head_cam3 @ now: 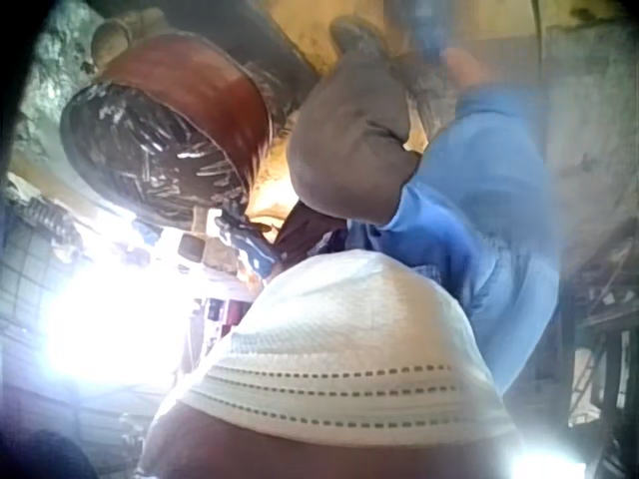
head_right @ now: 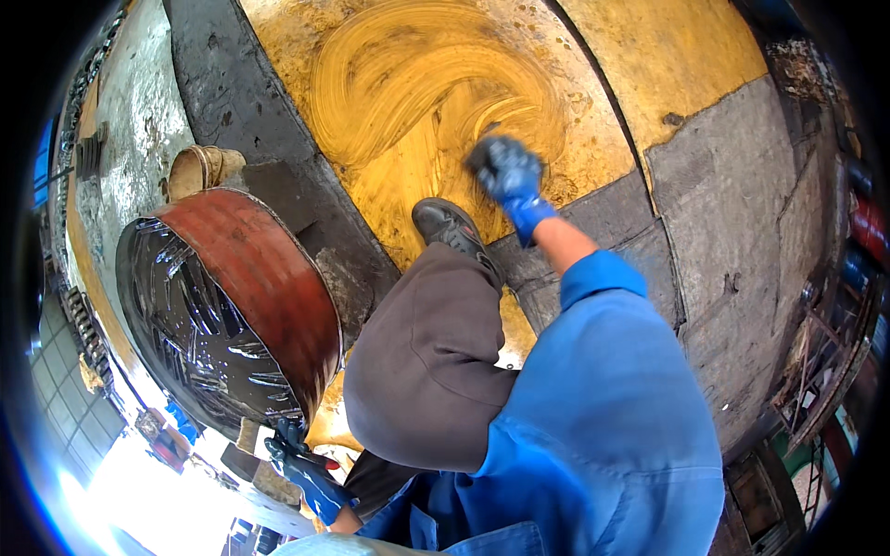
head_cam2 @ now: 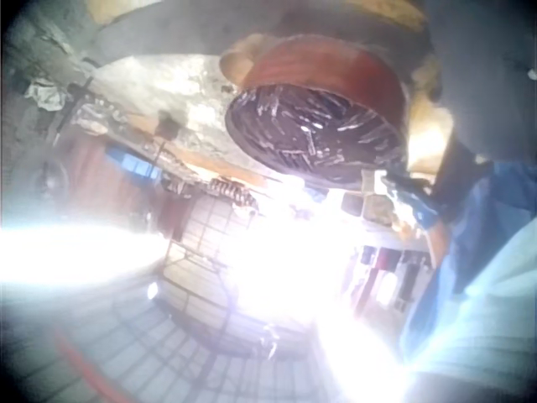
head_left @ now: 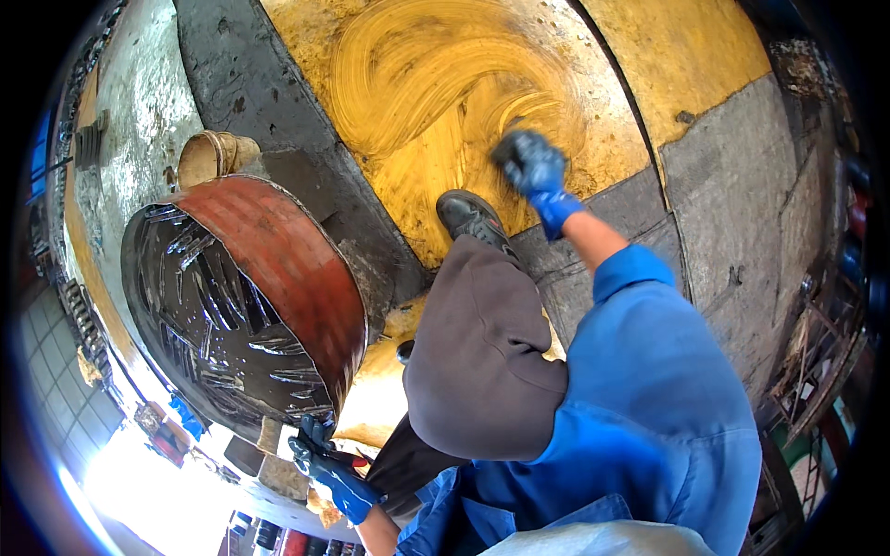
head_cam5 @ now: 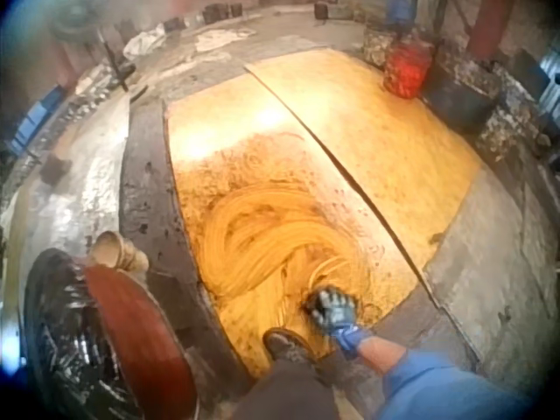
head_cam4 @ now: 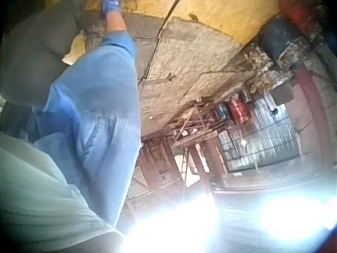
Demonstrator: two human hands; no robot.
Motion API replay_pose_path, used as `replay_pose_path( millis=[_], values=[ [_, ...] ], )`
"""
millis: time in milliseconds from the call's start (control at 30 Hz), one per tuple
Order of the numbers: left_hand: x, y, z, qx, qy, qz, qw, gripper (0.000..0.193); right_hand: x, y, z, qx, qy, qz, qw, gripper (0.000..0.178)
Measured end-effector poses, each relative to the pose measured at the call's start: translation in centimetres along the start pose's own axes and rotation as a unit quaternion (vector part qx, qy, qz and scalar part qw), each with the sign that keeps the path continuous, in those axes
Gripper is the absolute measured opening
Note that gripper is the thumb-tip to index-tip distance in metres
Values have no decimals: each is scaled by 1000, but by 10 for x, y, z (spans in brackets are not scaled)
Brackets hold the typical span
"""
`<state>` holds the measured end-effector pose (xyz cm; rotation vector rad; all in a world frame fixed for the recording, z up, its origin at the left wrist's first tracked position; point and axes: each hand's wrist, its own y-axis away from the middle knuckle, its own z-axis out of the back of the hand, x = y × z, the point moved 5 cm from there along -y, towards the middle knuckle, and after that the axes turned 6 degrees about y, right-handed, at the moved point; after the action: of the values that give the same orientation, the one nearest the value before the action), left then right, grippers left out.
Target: The person, wearing blue gloves, cleans metal components inside a barrel using a small brush. They pick up individual metal rings and cylinders, scrub them with the brush while they are submerged in or coated with a dark liquid, and then wipe the floor area nearby.
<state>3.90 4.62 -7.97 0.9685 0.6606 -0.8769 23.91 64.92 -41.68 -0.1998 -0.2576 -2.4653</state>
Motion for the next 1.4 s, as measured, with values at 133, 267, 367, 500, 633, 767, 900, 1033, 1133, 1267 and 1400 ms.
replay_pose_path(
  millis=[133, 267, 367, 500, 633, 767, 900, 1033, 1133, 1267, 1400],
  values=[
    [11, -7, 27, -3, 4, 17, 1000, 68, 38, 44, -15, -7, 26, 200, 979, 65],
    [33, -23, 54, 7, 48, 43, 998, 69, -67, 24, -13, 18, 153, 37, 987, 57],
    [47, -24, 63, 23, 103, 43, 994, 71, -102, -36, -4, -44, 184, -176, 966, 45],
    [51, -26, 68, 3, 148, 43, 988, 67, 18, -140, -4, -204, 117, -105, 966, 32],
    [46, -32, 59, 26, 161, 81, 983, 68, 161, -109, -47, -172, 84, 260, 947, 44],
    [63, -40, 92, 69, 187, 118, 973, 69, 152, -93, -22, -69, 60, 369, 925, 42],
    [91, -53, 116, 87, 252, 138, 954, 75, 14, -163, -11, -48, -213, 46, 975, 26],
    [55, -23, 50, 124, 270, 134, 945, 67, -113, -221, 8, 27, 161, -272, 948, 50],
    [39, -11, 45, 112, 234, 126, 958, 59, -95, -262, 13, 34, 88, -387, 917, 62],
    [22, 13, 40, -124, -11, 75, 989, 59, -26, -328, 9, -35, 5, -385, 922, 71],
    [18, 11, 28, -133, 21, 102, 986, 60, 73, -406, 2, 31, 17, -161, 986, 62]
  ],
)
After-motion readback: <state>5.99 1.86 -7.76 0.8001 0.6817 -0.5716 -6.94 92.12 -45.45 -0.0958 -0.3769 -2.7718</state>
